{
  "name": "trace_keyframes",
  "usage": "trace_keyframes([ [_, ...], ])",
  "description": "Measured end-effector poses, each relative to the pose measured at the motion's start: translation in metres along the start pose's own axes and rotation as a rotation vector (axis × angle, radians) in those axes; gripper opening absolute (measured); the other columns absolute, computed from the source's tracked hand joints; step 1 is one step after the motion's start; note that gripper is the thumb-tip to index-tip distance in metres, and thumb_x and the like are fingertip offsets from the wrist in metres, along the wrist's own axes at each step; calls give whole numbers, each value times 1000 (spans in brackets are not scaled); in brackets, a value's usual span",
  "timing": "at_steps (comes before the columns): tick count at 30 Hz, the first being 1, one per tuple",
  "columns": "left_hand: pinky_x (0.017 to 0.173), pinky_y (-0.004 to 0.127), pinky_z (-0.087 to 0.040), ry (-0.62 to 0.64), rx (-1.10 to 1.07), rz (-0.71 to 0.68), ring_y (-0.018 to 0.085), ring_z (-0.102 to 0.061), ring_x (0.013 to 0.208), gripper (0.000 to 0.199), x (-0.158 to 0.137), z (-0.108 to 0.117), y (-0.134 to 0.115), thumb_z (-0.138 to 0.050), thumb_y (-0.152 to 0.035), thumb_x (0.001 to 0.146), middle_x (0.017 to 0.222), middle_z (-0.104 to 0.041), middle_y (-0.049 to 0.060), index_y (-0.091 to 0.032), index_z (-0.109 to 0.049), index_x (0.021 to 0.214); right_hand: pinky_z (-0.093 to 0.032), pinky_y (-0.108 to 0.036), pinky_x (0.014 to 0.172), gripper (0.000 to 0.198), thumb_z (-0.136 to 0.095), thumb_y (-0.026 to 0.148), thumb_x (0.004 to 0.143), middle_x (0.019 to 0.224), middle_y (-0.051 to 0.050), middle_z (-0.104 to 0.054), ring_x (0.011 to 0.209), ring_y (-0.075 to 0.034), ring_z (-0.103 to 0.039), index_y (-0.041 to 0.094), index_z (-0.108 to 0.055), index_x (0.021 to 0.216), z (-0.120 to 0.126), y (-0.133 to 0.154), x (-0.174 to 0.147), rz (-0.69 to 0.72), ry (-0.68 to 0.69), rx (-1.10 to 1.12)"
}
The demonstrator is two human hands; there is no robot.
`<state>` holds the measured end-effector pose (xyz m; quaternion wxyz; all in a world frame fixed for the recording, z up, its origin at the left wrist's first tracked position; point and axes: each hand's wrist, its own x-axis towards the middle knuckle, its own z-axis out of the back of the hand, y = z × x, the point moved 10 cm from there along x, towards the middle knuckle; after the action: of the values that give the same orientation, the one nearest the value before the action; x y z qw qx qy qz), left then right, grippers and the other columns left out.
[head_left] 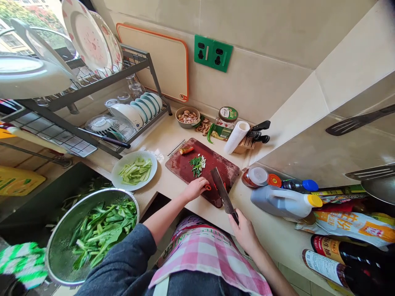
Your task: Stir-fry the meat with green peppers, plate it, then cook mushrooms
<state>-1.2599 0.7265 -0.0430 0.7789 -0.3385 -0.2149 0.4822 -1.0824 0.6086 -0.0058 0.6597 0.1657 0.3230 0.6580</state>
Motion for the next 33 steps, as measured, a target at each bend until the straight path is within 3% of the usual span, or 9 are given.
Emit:
trace_keyframes([
  [4, 78, 27, -47, -38, 54, -7, 16, -58, 84, 12, 0, -17, -10, -54, -14, 80, 89, -58, 2, -22, -58, 88, -39, -25, 56, 25, -33, 40, 91, 69, -3, -62, 62, -18, -59, 22, -47, 82, 0, 7, 7, -29, -73, 34],
  [9, 79, 28, -47, -102, 82, 9, 16, -57, 86, 14, -7, -30, -13, -50, -15, 83, 92, -59, 3, -21, -58, 93, -39, -25, 58, 25, -32, 37, 91, 73, -5, -64, 67, -19, -62, 20, -50, 86, -7, 17, 24, -37, -48, -19],
  [15, 80, 28, -48, -111, 76, -29, 15, -59, 84, 14, -6, -28, -14, -48, -16, 86, 88, -62, 3, -22, -61, 89, -36, -24, 57, 18, -38, 28, 90, 75, -7, -67, 68, -19, -63, 18, -53, 90, -35, 6, 53, -91, 58, -101],
  [24, 79, 27, -48, -162, 59, -5, 14, -60, 85, 13, -8, -27, -8, -51, -18, 86, 90, -64, 3, -22, -62, 92, -39, -25, 60, 26, -33, 37, 91, 76, -5, -66, 68, -19, -62, 20, -52, 92, -14, 17, 42, -27, 24, -19],
  [33, 76, 26, -48, -140, 82, 19, 14, -60, 80, 9, -7, -28, -2, -53, -19, 85, 83, -64, 2, -22, -61, 85, -39, -23, 61, 20, -38, 30, 90, 80, -7, -67, 73, -18, -63, 18, -54, 90, -35, 8, 57, -46, 67, -49],
])
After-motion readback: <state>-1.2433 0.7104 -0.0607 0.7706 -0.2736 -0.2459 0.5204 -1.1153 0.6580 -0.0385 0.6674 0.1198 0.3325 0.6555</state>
